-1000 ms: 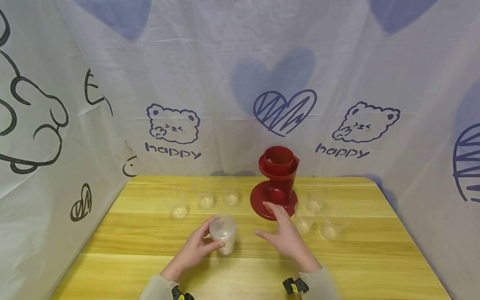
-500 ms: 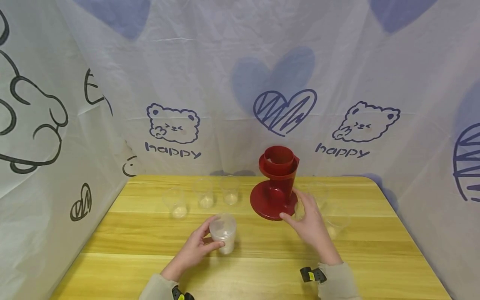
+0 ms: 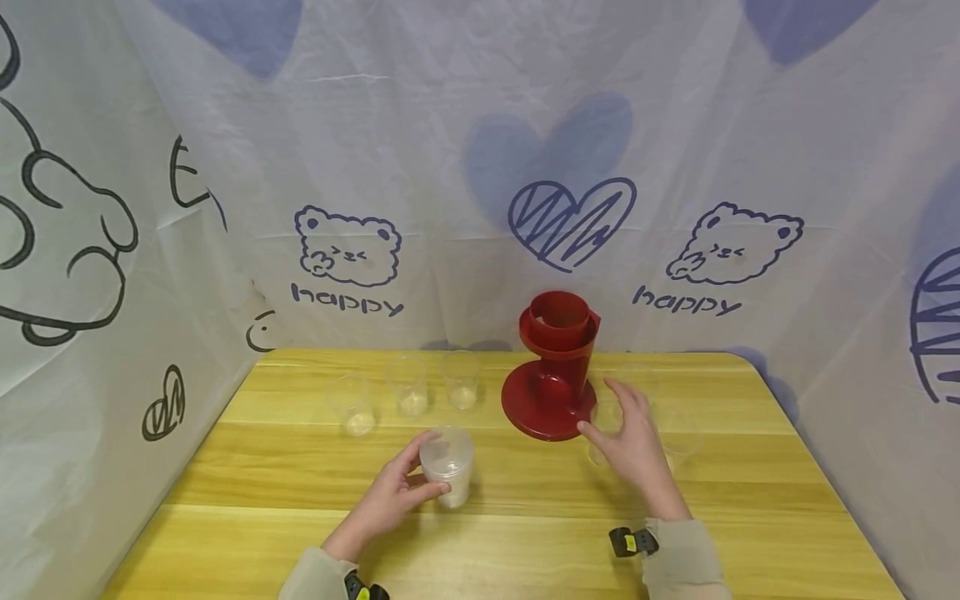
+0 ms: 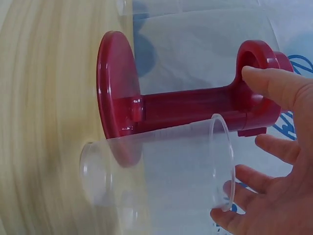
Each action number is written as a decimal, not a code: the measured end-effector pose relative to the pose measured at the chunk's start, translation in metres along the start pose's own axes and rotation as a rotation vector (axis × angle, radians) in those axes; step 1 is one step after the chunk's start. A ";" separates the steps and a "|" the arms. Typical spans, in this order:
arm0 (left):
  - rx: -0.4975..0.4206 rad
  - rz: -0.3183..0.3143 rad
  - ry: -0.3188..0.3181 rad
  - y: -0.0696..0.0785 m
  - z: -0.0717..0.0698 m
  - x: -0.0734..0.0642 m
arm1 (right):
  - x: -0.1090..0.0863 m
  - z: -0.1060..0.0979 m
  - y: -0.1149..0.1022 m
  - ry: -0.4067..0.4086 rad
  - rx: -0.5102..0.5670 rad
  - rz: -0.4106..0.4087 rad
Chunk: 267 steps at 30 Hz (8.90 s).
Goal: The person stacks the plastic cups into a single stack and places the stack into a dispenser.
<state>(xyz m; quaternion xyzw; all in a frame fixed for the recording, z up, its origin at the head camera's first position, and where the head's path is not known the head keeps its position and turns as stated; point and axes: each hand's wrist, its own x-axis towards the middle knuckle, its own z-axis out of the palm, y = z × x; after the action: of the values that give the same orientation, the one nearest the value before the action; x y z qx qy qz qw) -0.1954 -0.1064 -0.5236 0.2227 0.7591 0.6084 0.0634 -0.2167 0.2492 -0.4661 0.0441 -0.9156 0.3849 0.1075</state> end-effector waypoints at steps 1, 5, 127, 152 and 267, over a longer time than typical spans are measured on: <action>0.001 0.001 0.000 0.000 0.000 0.000 | 0.000 0.000 0.001 -0.003 -0.001 0.007; 0.007 0.000 0.002 0.001 0.000 0.000 | 0.000 0.001 0.003 -0.022 0.007 0.032; -0.025 -0.012 0.075 0.040 0.011 0.000 | 0.006 0.013 -0.108 -0.227 0.588 -0.226; -0.062 0.009 0.047 0.016 0.009 0.002 | 0.003 0.050 -0.115 -0.420 0.564 -0.275; -0.051 -0.008 0.064 0.008 0.010 0.006 | -0.030 -0.035 0.014 0.161 0.164 0.011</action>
<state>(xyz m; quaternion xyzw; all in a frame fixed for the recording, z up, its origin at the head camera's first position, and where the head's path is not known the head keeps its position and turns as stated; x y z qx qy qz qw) -0.1953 -0.0933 -0.5172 0.1985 0.7460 0.6339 0.0471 -0.1844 0.2838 -0.4584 0.0165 -0.8698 0.4614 0.1743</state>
